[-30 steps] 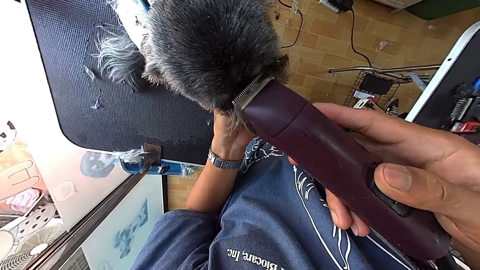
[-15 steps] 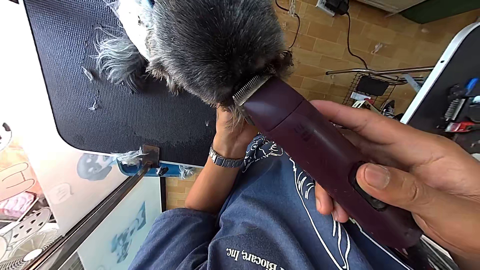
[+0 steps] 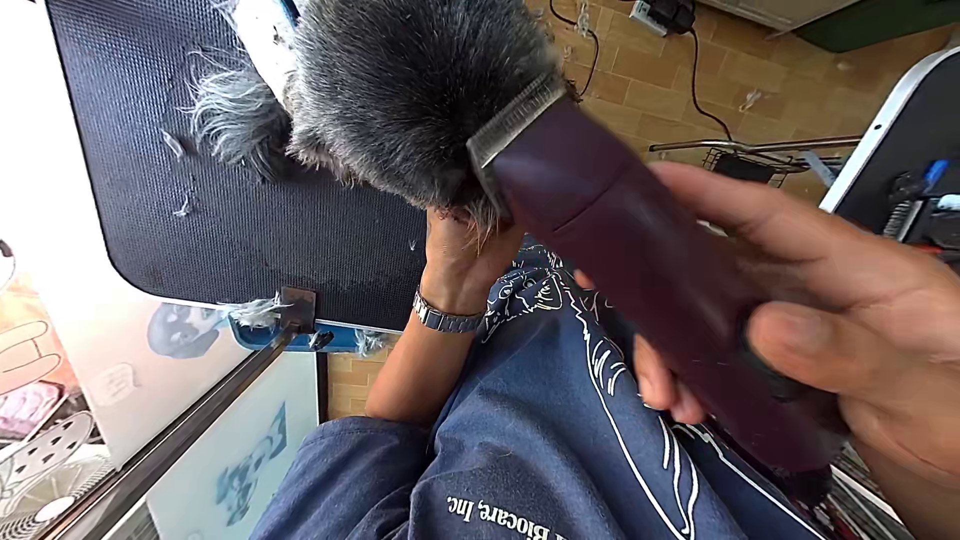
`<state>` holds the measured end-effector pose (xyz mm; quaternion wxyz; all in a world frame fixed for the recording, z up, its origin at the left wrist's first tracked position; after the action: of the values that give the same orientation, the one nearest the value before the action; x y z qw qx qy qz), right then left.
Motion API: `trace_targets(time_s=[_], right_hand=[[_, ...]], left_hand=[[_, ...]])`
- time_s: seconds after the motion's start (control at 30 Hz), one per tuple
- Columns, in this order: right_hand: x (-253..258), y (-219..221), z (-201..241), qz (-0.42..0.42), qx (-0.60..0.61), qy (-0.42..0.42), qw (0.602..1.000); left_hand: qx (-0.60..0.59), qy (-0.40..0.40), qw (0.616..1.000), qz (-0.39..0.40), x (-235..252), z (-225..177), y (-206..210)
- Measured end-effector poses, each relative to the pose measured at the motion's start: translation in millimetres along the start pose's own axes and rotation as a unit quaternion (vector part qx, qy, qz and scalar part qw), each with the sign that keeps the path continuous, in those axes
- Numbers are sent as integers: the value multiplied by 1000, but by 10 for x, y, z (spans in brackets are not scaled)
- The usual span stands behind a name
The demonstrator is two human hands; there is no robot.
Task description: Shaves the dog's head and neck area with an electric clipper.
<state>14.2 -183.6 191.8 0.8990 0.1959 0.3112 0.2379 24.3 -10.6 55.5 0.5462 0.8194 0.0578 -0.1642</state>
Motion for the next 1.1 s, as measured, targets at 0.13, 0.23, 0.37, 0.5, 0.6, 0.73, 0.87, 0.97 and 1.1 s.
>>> trace_targets(time_s=[0.13, 0.23, 0.37, 0.5, 0.6, 0.73, 0.87, 0.97, 1.1], right_hand=[[-169, -104, 91, -74, -24, -6, 997], [-278, -103, 140, -124, -110, 15, 986], [-285, 1, 133, -125, -207, 3, 970], [-202, 63, 126, -113, -271, -8, 956], [-176, 121, 133, -115, -317, -19, 941], [-173, 149, 157, -117, -363, -28, 924], [-214, 135, 202, -115, -421, -14, 900], [-212, 149, 262, -114, -467, 5, 877], [-174, 136, 337, -106, -511, 6, 853]], left_hand=[[-30, -19, 999, -10, 99, -4, 16], [-45, -31, 999, -4, 164, 16, 16], [-16, -13, 1000, -8, 138, 27, 61], [-9, 10, 999, -29, 86, 12, 116], [-5, 20, 999, -25, 60, 11, 125], [6, 15, 1000, -24, 79, 33, 118], [12, 8, 1000, -21, 90, 50, 70], [38, 11, 999, -31, 98, 60, 48], [42, 7, 999, -33, 78, 65, 12]])
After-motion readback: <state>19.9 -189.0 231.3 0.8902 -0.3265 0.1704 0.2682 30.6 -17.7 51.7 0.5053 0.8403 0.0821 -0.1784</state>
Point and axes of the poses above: each hand's wrist, its own x-axis towards the middle knuckle, its own y-axis out of the palm, z = x × y, the point moved 3 cm from there along x, towards the middle knuckle, and after that the axes turned 12 degrees about x, right-handed, at the moved point
